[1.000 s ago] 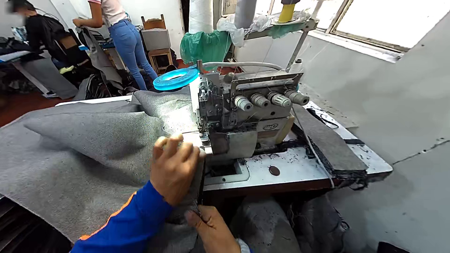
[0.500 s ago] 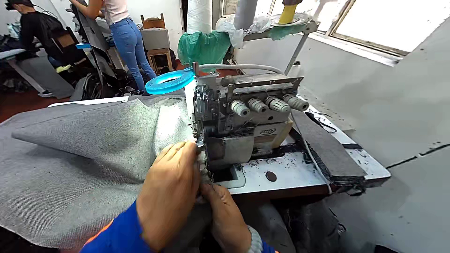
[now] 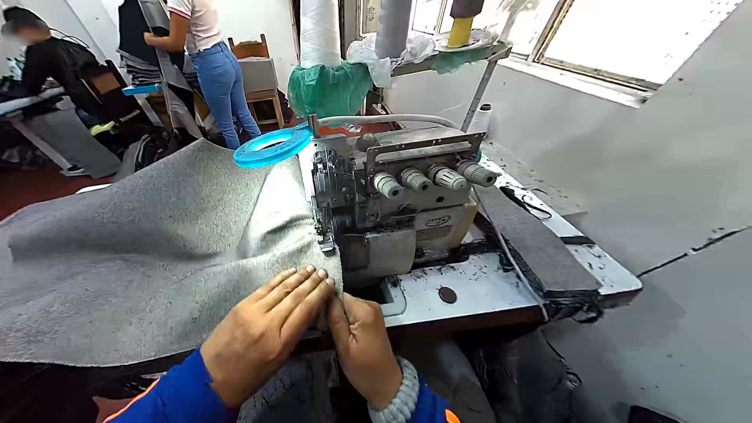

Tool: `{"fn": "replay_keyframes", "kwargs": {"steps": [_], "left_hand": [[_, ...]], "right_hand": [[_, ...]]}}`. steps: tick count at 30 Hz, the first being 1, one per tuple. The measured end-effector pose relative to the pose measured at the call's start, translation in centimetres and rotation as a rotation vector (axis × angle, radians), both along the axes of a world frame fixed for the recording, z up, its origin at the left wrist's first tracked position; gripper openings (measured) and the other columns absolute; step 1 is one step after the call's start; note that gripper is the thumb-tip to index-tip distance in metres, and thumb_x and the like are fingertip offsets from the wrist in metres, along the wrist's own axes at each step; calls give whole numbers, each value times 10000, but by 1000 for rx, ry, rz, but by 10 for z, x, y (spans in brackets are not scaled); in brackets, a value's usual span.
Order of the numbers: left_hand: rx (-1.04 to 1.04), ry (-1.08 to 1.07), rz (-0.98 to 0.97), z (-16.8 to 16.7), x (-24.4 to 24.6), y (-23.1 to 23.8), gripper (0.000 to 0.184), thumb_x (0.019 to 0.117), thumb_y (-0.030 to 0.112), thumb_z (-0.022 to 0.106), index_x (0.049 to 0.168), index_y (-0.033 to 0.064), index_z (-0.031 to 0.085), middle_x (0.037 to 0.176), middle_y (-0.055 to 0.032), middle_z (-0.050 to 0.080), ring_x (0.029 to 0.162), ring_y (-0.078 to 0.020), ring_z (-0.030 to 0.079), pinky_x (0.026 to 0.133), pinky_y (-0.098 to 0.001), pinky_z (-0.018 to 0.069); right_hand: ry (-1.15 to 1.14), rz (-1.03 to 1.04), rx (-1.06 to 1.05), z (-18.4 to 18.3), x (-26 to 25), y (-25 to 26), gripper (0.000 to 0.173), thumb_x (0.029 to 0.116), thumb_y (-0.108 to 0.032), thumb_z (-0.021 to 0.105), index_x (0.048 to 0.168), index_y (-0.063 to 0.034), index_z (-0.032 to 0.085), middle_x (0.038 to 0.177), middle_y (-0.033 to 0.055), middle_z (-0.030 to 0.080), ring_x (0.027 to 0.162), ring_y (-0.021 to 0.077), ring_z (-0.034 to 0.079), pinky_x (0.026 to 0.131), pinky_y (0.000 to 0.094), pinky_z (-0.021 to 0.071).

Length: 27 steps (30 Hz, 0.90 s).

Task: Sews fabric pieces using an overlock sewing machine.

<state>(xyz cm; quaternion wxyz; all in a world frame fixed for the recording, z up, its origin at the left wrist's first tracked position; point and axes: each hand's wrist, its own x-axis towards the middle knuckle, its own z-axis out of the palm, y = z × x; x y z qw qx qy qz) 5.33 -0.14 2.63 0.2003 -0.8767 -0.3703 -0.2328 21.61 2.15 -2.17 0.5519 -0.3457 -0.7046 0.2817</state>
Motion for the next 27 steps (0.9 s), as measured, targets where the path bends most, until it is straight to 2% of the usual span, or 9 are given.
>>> {"fn": "replay_keyframes", "kwargs": {"steps": [8,12,14,16,18,19,21,25,27], "left_hand": [[-16,-114,-73,-7,-21,42,257,902,-40,556,962,87,772,1023,-27,786,1062,-136,734,962,-275,570],[-17,-142,-6,-13,-21,39,304,904,-44,524,1015,83,778,1090,-36,781,1114,-150,722,996,-284,559],[14,-199,67,-24,-27,26,314,925,-31,505,1057,73,771,1137,-60,772,1167,-185,705,1017,-316,556],[130,-279,292,-47,-46,16,329,949,27,501,1161,72,749,1248,-139,720,1259,-309,641,1067,-447,513],[75,-303,574,-73,-74,25,582,873,38,557,1455,53,558,1529,-348,416,1403,-624,351,1101,-746,312],[-56,-346,676,-82,-86,37,753,827,-3,637,1549,47,432,1592,-398,253,1410,-705,223,1085,-821,229],[-306,-434,781,-84,-95,73,884,847,18,709,1612,11,266,1602,-382,249,1427,-656,261,1130,-770,236],[-710,-480,822,-47,-76,136,659,1039,-20,470,1617,-31,154,1655,-251,267,1536,-378,288,1252,-496,236],[-823,-396,855,-43,-72,152,568,1060,-26,424,1586,-79,217,1664,-237,254,1553,-369,248,1268,-484,177]], "right_hand": [[-168,-239,258,2,-9,16,317,943,-90,553,648,6,621,526,77,539,457,158,555,446,284,463],[-88,-256,357,-26,9,10,438,1050,-187,424,677,-31,591,565,62,562,507,123,578,487,235,485],[-113,-267,361,-43,21,9,415,1049,-201,420,766,-11,656,677,89,655,636,139,660,625,230,558],[-253,-315,376,-60,31,13,372,1035,-189,438,861,9,700,847,129,741,831,213,738,817,304,593],[-461,-420,475,-73,36,20,343,1009,-197,474,829,-35,717,831,96,753,823,239,748,812,368,597],[-530,-463,524,-77,36,22,344,996,-216,476,805,-64,719,784,70,743,763,230,731,768,372,583],[-596,-524,571,-81,31,23,373,982,-245,452,762,-80,703,707,54,703,675,226,690,689,378,554],[-629,-577,603,-92,31,17,431,992,-278,409,723,-91,689,682,57,683,652,224,667,687,370,538],[-661,-555,588,-95,33,14,413,965,-263,436,693,-85,691,663,67,680,642,228,668,685,370,537]]}}
